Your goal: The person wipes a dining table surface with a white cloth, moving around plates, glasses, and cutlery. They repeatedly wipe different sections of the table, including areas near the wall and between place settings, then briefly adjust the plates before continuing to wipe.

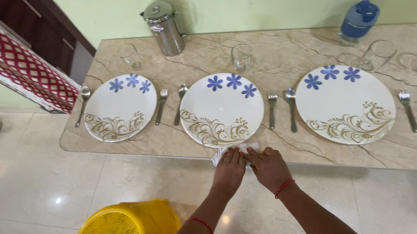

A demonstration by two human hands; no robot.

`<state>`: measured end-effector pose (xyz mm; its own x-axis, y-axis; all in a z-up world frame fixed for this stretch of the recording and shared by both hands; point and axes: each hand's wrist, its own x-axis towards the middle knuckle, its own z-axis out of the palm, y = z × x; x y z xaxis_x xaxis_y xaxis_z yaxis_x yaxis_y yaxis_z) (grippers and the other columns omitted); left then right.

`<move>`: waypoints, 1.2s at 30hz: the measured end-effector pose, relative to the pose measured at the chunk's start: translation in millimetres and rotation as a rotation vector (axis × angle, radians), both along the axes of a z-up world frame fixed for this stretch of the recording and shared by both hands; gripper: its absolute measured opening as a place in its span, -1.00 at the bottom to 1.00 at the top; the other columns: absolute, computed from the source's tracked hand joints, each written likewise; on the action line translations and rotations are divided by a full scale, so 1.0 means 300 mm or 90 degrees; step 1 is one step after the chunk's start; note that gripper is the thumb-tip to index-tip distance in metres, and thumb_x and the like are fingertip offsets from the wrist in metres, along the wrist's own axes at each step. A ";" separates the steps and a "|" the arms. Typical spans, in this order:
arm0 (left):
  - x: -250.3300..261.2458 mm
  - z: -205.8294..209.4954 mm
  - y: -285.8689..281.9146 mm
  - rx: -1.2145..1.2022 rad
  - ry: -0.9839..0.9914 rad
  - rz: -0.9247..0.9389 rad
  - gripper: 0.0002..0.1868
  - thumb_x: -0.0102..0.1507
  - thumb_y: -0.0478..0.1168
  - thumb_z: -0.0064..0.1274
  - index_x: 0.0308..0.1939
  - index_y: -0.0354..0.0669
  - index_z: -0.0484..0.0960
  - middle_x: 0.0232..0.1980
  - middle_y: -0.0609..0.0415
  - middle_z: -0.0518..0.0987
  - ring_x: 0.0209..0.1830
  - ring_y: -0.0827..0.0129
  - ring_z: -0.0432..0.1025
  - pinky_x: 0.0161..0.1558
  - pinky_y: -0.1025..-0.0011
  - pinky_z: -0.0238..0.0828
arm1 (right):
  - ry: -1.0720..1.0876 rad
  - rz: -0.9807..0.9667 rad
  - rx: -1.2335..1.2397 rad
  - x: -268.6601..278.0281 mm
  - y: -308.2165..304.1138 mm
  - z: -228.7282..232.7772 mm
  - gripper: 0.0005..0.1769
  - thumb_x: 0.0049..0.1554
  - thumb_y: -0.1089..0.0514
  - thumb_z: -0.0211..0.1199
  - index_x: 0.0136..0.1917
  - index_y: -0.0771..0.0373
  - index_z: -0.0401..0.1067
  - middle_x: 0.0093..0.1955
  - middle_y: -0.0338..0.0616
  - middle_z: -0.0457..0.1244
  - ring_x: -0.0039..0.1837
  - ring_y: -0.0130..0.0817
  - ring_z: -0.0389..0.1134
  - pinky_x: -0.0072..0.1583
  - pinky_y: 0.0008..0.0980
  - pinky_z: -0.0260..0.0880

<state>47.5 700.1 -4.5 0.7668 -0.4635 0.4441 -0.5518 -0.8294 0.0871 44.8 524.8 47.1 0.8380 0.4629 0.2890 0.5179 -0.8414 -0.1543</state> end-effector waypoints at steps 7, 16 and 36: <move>0.006 -0.004 -0.276 0.035 -0.023 -0.060 -0.63 0.22 -0.33 0.00 0.07 -0.51 0.59 0.22 -0.36 0.57 0.27 -0.13 0.46 0.31 0.09 0.37 | -0.084 -0.020 0.037 -0.057 -0.279 0.014 -0.63 0.02 0.11 0.38 0.13 0.08 0.55 0.31 -0.40 0.36 -0.01 -0.31 0.27 0.12 -0.26 0.33; 0.044 0.015 -0.585 0.049 -0.007 -0.205 -0.62 0.20 -0.32 0.02 0.03 -0.54 0.62 0.18 -0.43 0.58 0.22 -0.15 0.48 0.21 0.11 0.43 | -0.059 -0.196 0.076 -0.153 -0.534 0.063 -0.58 -0.03 0.15 0.38 0.14 -0.02 0.59 0.28 -0.54 0.38 0.05 -0.32 0.30 0.17 -0.23 0.26; 0.073 0.057 -1.021 0.104 0.026 -0.377 -0.55 0.20 -0.35 0.01 0.14 -0.57 0.55 0.25 -0.45 0.53 0.27 -0.14 0.44 0.24 0.14 0.42 | -0.090 -0.411 0.071 -0.232 -0.913 0.050 -0.68 0.04 0.10 0.37 0.09 -0.11 0.63 0.29 -0.65 0.36 0.19 -0.29 0.29 0.26 -0.19 0.24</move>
